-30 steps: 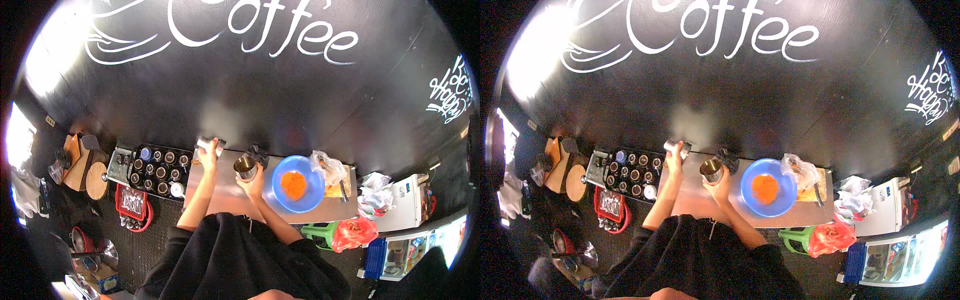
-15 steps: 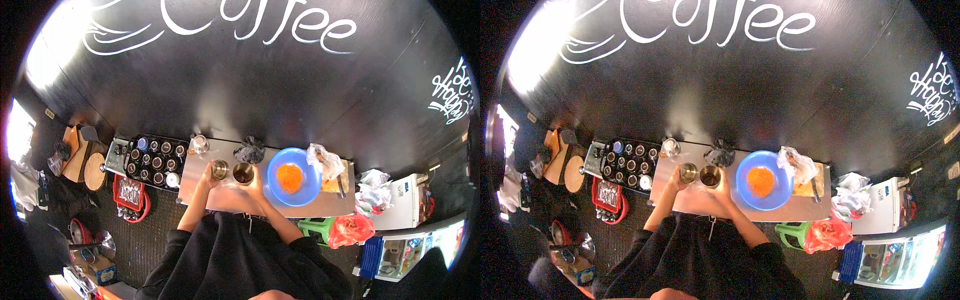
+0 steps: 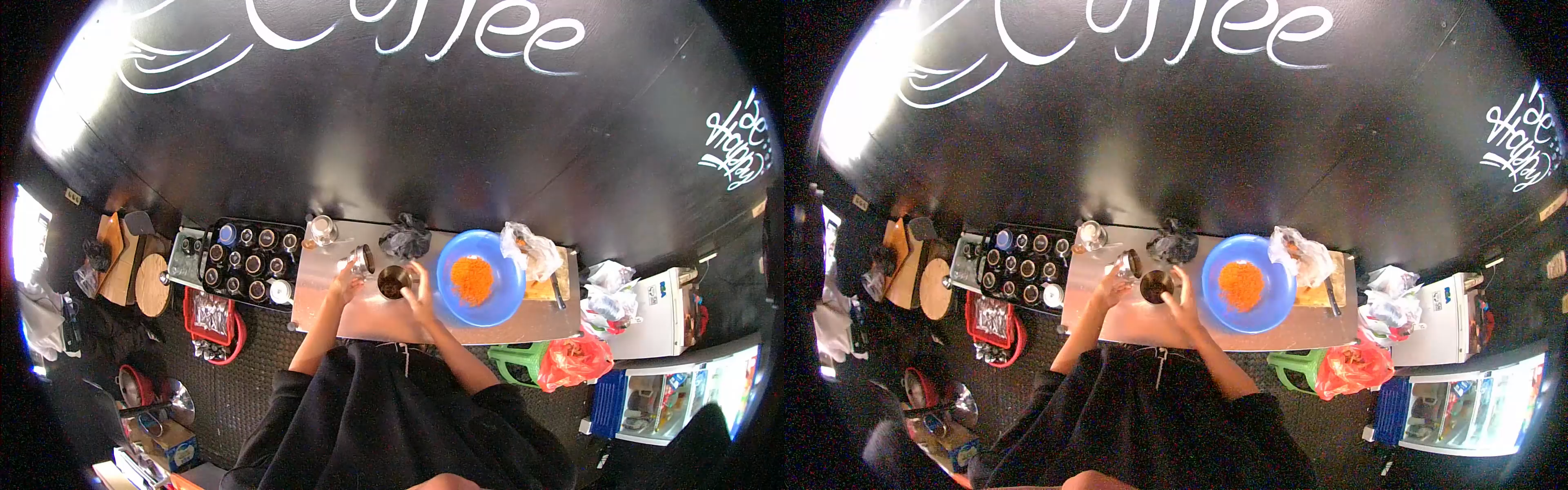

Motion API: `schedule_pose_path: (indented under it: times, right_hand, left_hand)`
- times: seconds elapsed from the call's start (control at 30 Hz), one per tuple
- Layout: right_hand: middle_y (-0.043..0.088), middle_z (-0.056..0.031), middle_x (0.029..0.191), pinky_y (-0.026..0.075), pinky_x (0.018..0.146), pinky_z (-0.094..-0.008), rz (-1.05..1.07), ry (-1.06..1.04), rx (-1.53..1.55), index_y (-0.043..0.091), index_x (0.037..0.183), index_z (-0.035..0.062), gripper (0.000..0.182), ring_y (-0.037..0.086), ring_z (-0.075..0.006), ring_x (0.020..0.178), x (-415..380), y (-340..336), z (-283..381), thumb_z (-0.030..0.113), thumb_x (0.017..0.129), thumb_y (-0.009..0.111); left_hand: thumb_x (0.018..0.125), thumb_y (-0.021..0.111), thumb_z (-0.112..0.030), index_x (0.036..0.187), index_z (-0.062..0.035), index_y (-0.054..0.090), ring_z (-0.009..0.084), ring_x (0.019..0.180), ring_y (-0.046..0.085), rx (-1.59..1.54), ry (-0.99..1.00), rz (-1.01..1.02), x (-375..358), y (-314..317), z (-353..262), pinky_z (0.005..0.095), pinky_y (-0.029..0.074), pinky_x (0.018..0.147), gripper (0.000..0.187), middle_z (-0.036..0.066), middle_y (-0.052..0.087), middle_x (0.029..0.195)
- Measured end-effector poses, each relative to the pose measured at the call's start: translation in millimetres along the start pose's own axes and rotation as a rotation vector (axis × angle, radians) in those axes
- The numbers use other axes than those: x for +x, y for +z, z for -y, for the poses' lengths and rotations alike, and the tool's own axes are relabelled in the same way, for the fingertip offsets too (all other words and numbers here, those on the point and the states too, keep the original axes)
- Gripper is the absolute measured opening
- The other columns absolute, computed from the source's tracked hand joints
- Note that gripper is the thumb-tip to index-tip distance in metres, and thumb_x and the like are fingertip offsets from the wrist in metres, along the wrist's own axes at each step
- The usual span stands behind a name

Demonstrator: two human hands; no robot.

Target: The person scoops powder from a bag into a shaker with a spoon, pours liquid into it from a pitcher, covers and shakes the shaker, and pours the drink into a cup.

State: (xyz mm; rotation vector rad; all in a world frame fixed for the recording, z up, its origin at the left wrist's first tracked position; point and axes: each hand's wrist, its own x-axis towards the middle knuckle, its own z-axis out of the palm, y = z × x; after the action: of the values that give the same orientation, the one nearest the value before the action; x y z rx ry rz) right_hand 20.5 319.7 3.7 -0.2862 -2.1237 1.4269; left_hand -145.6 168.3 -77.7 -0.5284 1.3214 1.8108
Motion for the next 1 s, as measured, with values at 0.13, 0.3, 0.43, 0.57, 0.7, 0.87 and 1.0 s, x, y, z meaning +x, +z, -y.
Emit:
schedule_pose_path:
  times: [0.13,0.3,0.43,0.57,0.7,0.87,1.0]
  right_hand:
    - [0.053,-0.0156,0.109,0.043,0.087,-0.0368,-0.221,0.117,0.046,0.047,0.123,0.0049,0.044,0.053,-0.0264,0.099,21.0,-14.1,0.5,0.008,0.081,0.06]
    - [0.05,-0.0149,0.116,0.047,0.081,-0.0331,-0.234,-0.011,-0.458,0.053,0.119,0.0094,0.045,0.051,-0.028,0.107,76.8,-19.5,-2.8,-0.003,0.076,0.06]
    - [0.049,-0.0168,0.122,0.04,0.096,-0.0402,-0.12,0.065,-0.59,0.052,0.121,0.0113,0.051,0.046,-0.037,0.114,101.2,-8.0,-33.1,-0.003,0.072,0.061]
    - [0.055,-0.0139,0.102,0.047,0.081,-0.0443,0.009,0.14,-0.684,0.056,0.101,0.009,0.031,0.055,-0.0354,0.097,117.6,-9.3,-44.5,-0.001,0.071,0.061]
    - [0.055,-0.0148,0.094,0.046,0.076,-0.044,-0.056,0.099,-0.467,0.055,0.092,0.0073,0.027,0.056,-0.0377,0.09,121.7,-9.4,-12.5,-0.002,0.069,0.065]
    - [0.056,-0.0148,0.091,0.046,0.076,-0.0413,-0.122,-0.029,-0.342,0.054,0.09,0.0045,0.027,0.057,-0.0367,0.089,134.0,-3.4,30.5,-0.004,0.068,0.066]
    - [0.055,-0.0128,0.089,0.046,0.075,-0.0391,-0.061,-0.054,-0.233,0.053,0.089,0.0041,0.026,0.057,-0.0314,0.086,145.9,2.3,89.6,-0.005,0.066,0.064]
  left_hand:
    - [0.073,0.071,-0.046,0.118,-0.0152,0.054,0.0197,0.073,0.053,0.022,0.076,0.138,-10.9,-16.5,-5.7,0.0367,0.049,0.069,0.056,0.01,0.05,0.092]
    - [0.089,0.052,-0.035,0.125,-0.0202,0.049,0.0238,0.076,0.053,0.054,-0.014,0.181,-4.3,-27.7,-8.7,0.0409,0.049,0.075,0.039,0.01,0.048,0.097]
    - [0.087,0.054,-0.039,0.123,-0.0186,0.049,0.0221,0.074,0.054,0.166,-0.09,-0.032,-27.7,-8.5,-30.4,0.0392,0.048,0.071,0.042,0.009,0.048,0.093]
    - [0.082,0.061,-0.041,0.117,-0.011,0.048,0.0203,0.079,0.055,0.145,0.152,-0.063,-40.4,-5.1,-38.0,0.0383,0.047,0.07,0.047,0.008,0.052,0.091]
    - [0.082,0.064,-0.028,0.113,-0.005,0.051,0.0162,0.088,0.057,0.138,0.479,-0.125,-65.0,29.5,-63.6,0.0355,0.047,0.074,0.041,0.007,0.06,0.094]
    - [0.083,0.063,-0.014,0.104,-0.0058,0.06,0.0118,0.091,0.056,0.446,0.794,0.19,-97.3,64.6,-97.8,0.0292,0.046,0.077,0.022,0.004,0.062,0.096]
    - [0.078,0.07,-0.013,0.105,-0.0051,0.062,0.0155,0.096,0.058,0.588,1.125,0.231,-144.6,93.2,-132.2,0.0303,0.045,0.083,0.029,0.005,0.064,0.097]
